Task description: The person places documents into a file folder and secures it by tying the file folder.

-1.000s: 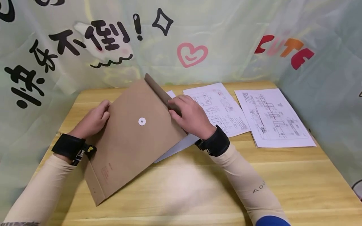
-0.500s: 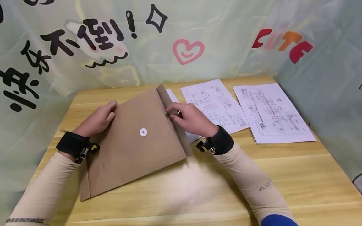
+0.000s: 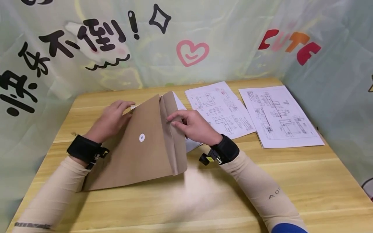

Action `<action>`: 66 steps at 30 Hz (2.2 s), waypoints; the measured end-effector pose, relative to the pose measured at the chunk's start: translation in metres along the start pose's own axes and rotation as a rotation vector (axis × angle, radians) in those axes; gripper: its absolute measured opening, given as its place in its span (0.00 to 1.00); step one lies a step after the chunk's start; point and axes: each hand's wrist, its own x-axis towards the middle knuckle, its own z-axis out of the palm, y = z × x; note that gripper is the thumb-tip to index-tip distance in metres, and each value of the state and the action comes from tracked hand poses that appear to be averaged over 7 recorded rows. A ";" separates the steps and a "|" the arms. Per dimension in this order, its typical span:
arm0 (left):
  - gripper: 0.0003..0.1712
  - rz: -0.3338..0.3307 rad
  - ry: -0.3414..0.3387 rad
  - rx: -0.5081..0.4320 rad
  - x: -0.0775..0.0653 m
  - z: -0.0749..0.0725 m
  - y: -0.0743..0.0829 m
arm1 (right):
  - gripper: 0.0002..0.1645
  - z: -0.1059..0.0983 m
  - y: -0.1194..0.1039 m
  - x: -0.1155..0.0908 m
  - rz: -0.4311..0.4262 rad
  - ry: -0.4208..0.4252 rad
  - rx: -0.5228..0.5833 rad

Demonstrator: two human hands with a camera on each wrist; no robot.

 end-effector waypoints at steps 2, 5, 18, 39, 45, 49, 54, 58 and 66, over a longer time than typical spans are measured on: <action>0.25 0.071 0.026 0.028 0.005 -0.001 0.014 | 0.11 0.003 0.001 0.000 0.002 0.004 -0.002; 0.26 0.165 0.019 0.048 0.013 -0.003 0.038 | 0.12 0.006 0.001 0.001 0.001 0.008 -0.002; 0.12 0.452 0.028 0.108 0.030 -0.003 0.092 | 0.08 0.012 -0.001 0.002 0.034 0.026 0.013; 0.11 0.467 0.005 0.177 0.033 -0.010 0.092 | 0.07 0.023 0.010 0.005 0.039 -0.002 -0.034; 0.10 0.442 -0.002 0.169 0.032 -0.019 0.090 | 0.07 0.023 0.013 0.005 0.055 -0.020 -0.046; 0.10 0.450 0.011 0.160 0.031 -0.025 0.089 | 0.08 0.023 0.015 0.005 0.043 -0.051 -0.041; 0.12 0.452 0.043 0.143 0.031 -0.032 0.086 | 0.11 0.022 0.018 0.005 0.032 -0.174 -0.012; 0.13 0.443 0.066 0.122 0.030 -0.036 0.085 | 0.13 0.022 0.020 0.004 0.034 -0.276 -0.002; 0.16 0.431 0.095 0.081 0.029 -0.050 0.082 | 0.13 0.022 0.024 0.004 0.041 -0.285 -0.003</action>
